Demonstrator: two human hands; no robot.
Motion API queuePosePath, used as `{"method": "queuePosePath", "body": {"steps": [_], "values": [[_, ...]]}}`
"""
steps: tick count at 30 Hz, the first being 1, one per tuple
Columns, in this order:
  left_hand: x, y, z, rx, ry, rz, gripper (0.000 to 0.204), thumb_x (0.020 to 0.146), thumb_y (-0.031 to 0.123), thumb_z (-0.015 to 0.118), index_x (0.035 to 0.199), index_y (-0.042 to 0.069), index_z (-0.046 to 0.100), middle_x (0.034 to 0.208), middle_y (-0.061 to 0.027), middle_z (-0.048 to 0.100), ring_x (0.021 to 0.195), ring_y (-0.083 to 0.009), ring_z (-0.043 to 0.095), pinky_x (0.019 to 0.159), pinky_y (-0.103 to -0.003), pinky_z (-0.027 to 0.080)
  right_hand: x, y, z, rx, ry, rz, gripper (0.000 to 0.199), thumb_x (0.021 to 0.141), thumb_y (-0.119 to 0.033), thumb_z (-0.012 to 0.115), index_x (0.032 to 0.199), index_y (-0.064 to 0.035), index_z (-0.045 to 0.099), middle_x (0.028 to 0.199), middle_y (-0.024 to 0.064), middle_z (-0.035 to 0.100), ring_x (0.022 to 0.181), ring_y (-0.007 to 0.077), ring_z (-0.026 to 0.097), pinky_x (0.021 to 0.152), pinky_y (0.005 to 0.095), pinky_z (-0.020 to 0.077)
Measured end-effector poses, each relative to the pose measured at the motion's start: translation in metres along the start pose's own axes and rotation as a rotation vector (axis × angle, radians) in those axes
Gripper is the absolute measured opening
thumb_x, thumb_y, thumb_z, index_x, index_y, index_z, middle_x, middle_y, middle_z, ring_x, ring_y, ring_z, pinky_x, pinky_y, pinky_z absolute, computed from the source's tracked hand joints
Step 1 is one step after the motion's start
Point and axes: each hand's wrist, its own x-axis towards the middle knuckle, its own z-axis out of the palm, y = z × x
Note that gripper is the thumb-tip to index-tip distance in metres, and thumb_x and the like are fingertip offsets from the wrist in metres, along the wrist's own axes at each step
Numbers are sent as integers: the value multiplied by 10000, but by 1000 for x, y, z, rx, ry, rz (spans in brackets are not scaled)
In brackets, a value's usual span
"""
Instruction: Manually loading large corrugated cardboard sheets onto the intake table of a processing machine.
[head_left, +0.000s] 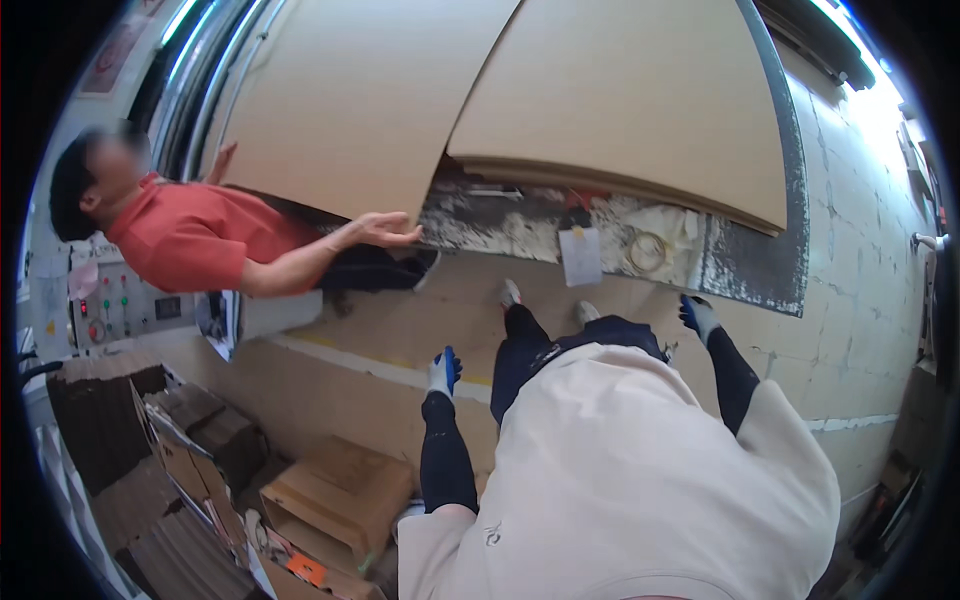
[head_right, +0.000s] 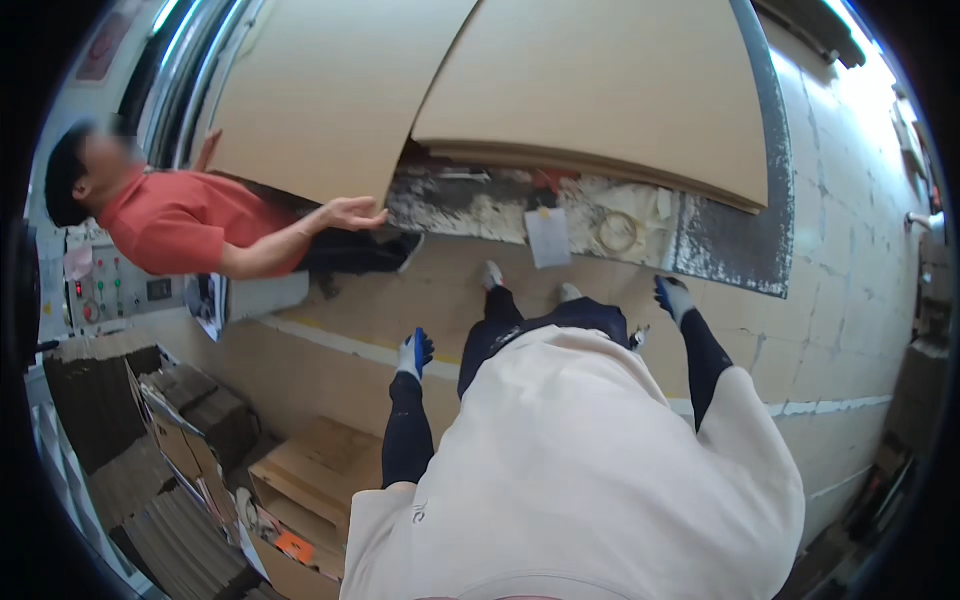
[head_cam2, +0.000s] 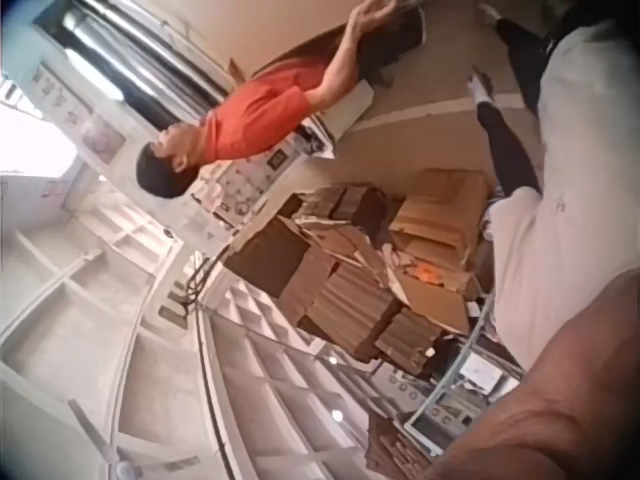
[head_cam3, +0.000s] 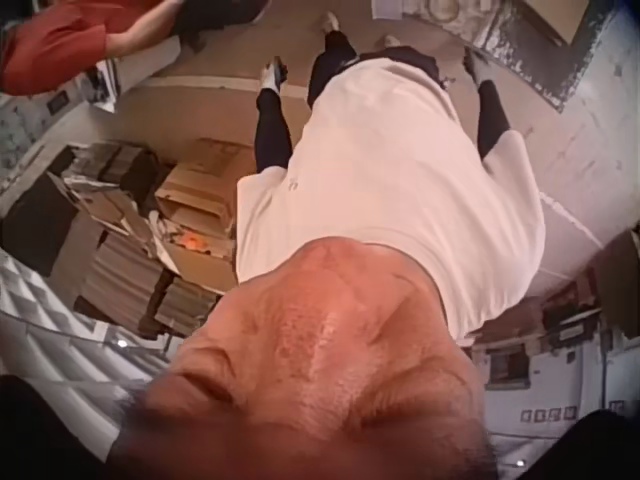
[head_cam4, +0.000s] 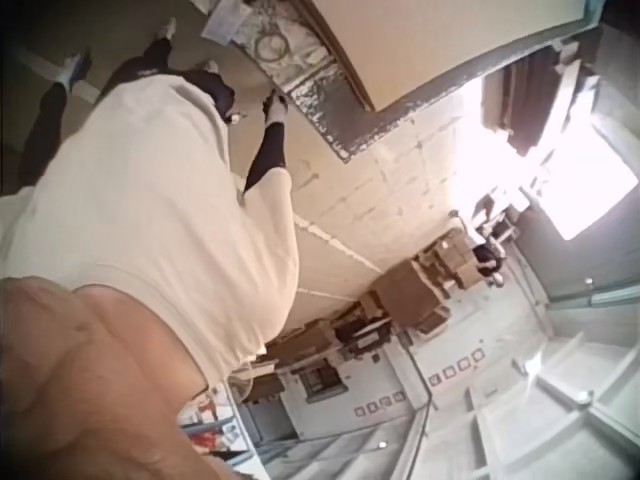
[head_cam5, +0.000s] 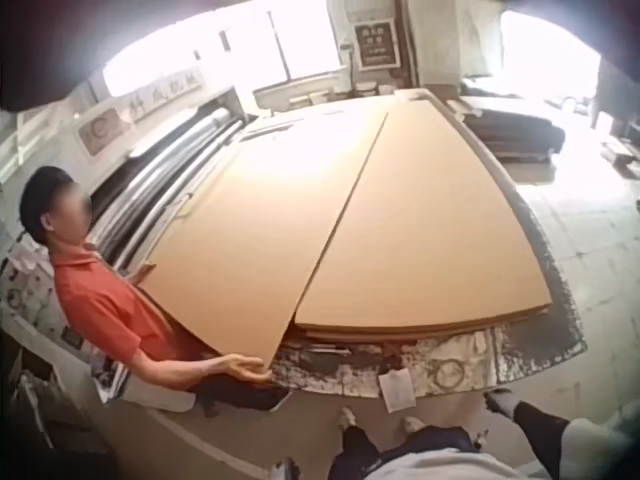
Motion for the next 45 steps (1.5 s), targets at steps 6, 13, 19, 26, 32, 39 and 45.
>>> {"method": "queuePosePath", "body": {"steps": [6, 13, 19, 26, 32, 39, 45], "values": [[57, 173, 24, -195, -60, 236, 414, 895, 449, 616, 1101, 92, 576, 777, -28, 588, 584, -129, 578, 469, -259, 420, -16, 0, 7, 633, 731, -287, 354, 898, -393, 608, 1134, -138, 539, 798, 6, 552, 611, 122, 553, 492, 269, 419], [113, 268, 32, -76, -67, 36, 771, 787, 685, 605, 1190, 28, 565, 993, -151, 624, 730, -292, 640, 562, -421, 494, 1, -46, 30, 362, 835, -225, 464, 866, -512, 617, 1119, -128, 554, 865, 38, 590, 682, 150, 553, 508, 344, 413], [172, 282, 34, 387, 175, 36, 965, 782, 802, 419, 1229, -43, 549, 1083, -233, 569, 970, -343, 541, 794, -426, 409, 45, -47, -5, 520, 628, -342, 554, 951, -469, 493, 1246, -9, 586, 1117, 29, 619, 944, 129, 569, 801, 332, 472], [199, 262, 25, 524, 100, -21, 1013, 843, 793, 258, 1222, -95, 564, 1265, -315, 538, 1249, -384, 496, 1053, -423, 371, 30, -88, 52, -1178, 746, 157, 765, 917, -585, 449, 1382, 14, 349, 1245, 292, 533, 1120, 374, 572, 877, 484, 496], [195, 264, 44, 471, 0, -42, 976, 856, 780, 243, 1189, -71, 589, 1178, -291, 584, 1092, -391, 585, 911, -442, 467, 43, -70, -19, -1846, 303, 78, 656, 835, -282, 683, 1379, -17, 428, 1237, 229, 601, 1040, 419, 637, 842, 591, 507], [148, 286, 30, 172, -72, -217, 844, 826, 756, 447, 1280, 47, 490, 1019, -170, 613, 764, -333, 675, 607, -461, 560, 25, -92, 43, -1926, 286, 183, 360, 930, -176, 428, 1174, -34, 652, 1180, 172, 652, 976, 477, 639, 746, 756, 412], [159, 286, 31, 242, -105, -199, 937, 791, 816, 395, 1320, 45, 459, 1028, -197, 613, 796, -368, 661, 625, -510, 538, 9, -117, 44, -1771, 107, 266, 416, 951, -193, 382, 1269, 7, 561, 1272, 315, 533, 896, 609, 593, 730, 813, 361]]}}
